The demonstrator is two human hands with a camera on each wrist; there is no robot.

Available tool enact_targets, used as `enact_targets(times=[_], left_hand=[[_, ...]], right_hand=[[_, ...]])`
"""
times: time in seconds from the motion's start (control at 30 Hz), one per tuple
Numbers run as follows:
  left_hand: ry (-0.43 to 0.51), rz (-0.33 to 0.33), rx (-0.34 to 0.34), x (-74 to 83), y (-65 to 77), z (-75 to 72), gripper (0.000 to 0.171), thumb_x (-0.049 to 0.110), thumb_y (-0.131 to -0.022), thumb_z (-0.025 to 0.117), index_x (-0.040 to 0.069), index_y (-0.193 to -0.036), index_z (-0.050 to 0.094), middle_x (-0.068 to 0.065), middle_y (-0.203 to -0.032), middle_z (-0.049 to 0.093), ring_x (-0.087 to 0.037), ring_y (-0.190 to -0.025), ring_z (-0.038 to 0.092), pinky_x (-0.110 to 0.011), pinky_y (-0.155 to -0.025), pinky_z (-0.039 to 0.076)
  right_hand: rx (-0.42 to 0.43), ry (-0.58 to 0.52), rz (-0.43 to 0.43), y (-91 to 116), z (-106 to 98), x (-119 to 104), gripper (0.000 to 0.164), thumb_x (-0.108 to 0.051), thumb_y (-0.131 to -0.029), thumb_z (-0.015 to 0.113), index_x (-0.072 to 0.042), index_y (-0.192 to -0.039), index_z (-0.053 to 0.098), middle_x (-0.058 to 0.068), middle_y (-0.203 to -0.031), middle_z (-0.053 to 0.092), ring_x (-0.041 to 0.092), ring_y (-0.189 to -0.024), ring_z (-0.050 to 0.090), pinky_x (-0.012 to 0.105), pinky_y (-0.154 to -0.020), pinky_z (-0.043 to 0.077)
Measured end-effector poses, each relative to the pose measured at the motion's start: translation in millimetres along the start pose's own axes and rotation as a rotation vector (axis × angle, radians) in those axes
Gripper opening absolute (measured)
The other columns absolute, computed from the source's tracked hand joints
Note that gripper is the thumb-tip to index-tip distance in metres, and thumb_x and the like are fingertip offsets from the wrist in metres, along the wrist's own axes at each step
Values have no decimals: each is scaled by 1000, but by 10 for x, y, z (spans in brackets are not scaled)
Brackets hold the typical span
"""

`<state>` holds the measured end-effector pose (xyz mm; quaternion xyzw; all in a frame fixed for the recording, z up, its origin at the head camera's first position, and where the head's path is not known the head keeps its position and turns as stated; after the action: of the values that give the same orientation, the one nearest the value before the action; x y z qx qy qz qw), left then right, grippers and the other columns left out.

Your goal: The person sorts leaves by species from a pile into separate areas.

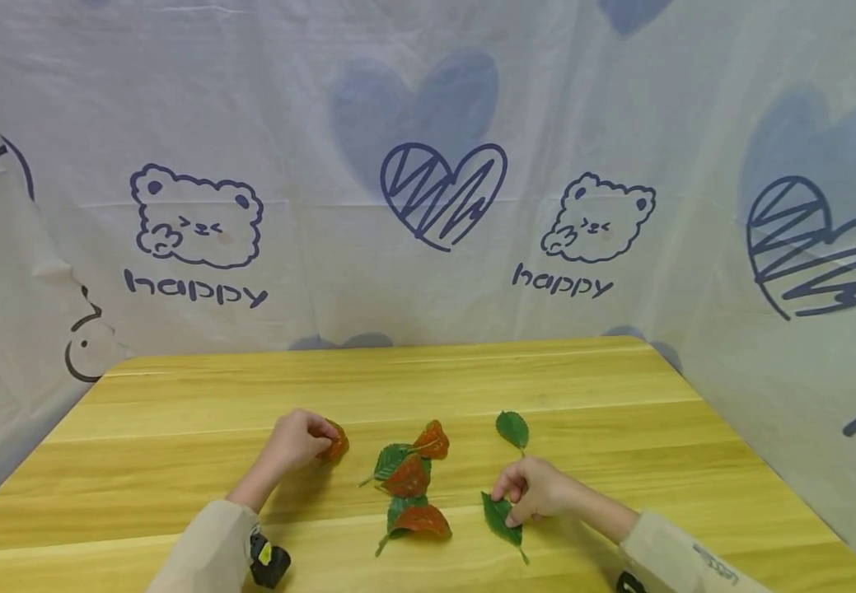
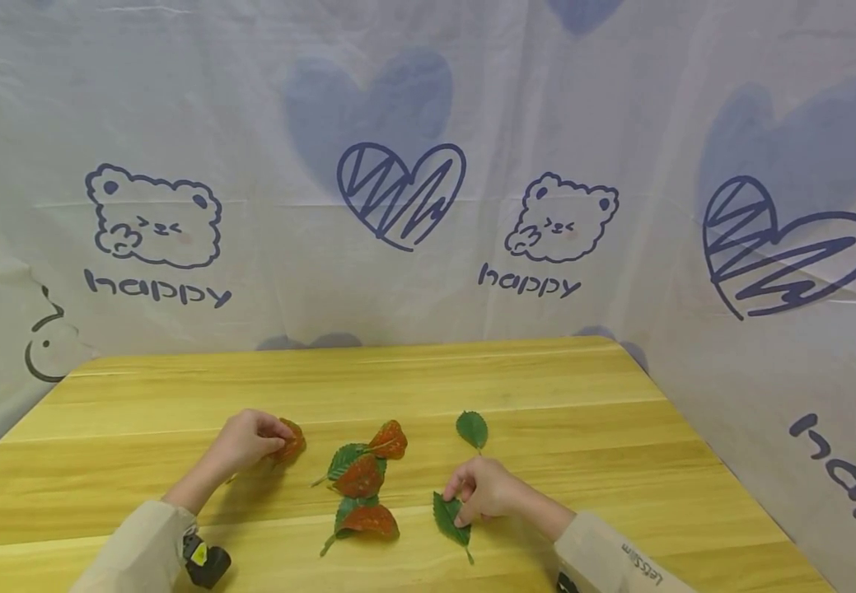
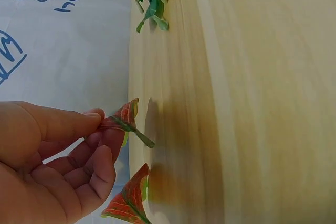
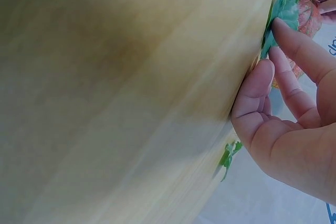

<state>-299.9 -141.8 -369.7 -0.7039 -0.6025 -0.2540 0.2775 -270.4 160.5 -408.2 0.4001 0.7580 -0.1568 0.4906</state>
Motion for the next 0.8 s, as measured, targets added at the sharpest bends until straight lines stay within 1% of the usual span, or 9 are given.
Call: enact_targets(times=[0.07, 0.13, 0.17, 0.2, 0.3, 0.57, 0.8], left_hand=[[-10, -2, -3, -7, -5, 5, 8, -8, -78, 60, -5, -80, 67, -9, -75, 63, -21, -68, 58, -31, -56, 48], [-19, -4, -7, -15, -11, 12, 8, -8, -78, 60, -5, -80, 68, -9, -75, 64, -21, -68, 58, -31, -56, 49], [-22, -4, -9, -18, -14, 15, 8, -8, -78, 60, -5, -80, 68, -9, -76, 64, -21, -68, 58, -31, -56, 49], [-24, -8, -10, -23, -15, 17, 8, -8, -78, 60, -5, -80, 68, -9, -76, 64, -21, -69, 58, -31, -57, 49], [-31, -16, -10, -46, -21, 24, 9, -8, -78, 60, -4, -80, 68, -8, -75, 64, -21, -69, 58, -31, -57, 49], [-9, -47, -15, -92, -10, 37, 11, -9, -77, 60, -3, -80, 69, -7, -74, 64, -20, -70, 59, -32, -60, 49], [3, -60, -9, -79, 16, 26, 10, -9, -76, 60, -3, -79, 68, -10, -76, 65, -19, -67, 60, -29, -55, 49]], right_hand=[[-5, -4, -9, 3, 2, -1, 19, 6, -67, 71, -4, -81, 63, -6, -61, 43, 3, -45, 34, 15, -39, 31], [4, 2, 5, 5, 3, -2, 19, 7, -67, 71, -3, -81, 63, -5, -62, 43, 4, -45, 34, 16, -39, 31], [10, 7, 14, 5, 4, -6, 20, 8, -66, 71, -2, -81, 63, -4, -62, 43, 4, -45, 34, 15, -39, 31], [27, 3, 43, 10, 6, -17, 20, 10, -66, 70, 0, -81, 62, -3, -62, 43, 5, -45, 33, 16, -40, 31], [46, 21, 67, 11, 7, -30, 21, 12, -65, 69, 2, -82, 62, -1, -62, 43, 6, -45, 33, 16, -40, 31], [54, 42, 66, 3, 9, -25, 21, 14, -66, 68, 2, -82, 62, -1, -62, 42, 7, -45, 32, 16, -40, 30], [51, 25, 64, 9, 8, -42, 21, 14, -65, 68, 3, -82, 62, -1, -61, 42, 7, -45, 32, 17, -40, 30]])
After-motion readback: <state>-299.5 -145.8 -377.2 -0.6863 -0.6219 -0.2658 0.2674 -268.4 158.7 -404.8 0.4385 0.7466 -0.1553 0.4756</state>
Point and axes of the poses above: each hand's wrist, its own y-axis away from the middle knuckle, its own z-axis out of the palm, x = y × z, the point moved 6 cm from there along -y, towards the middle knuckle
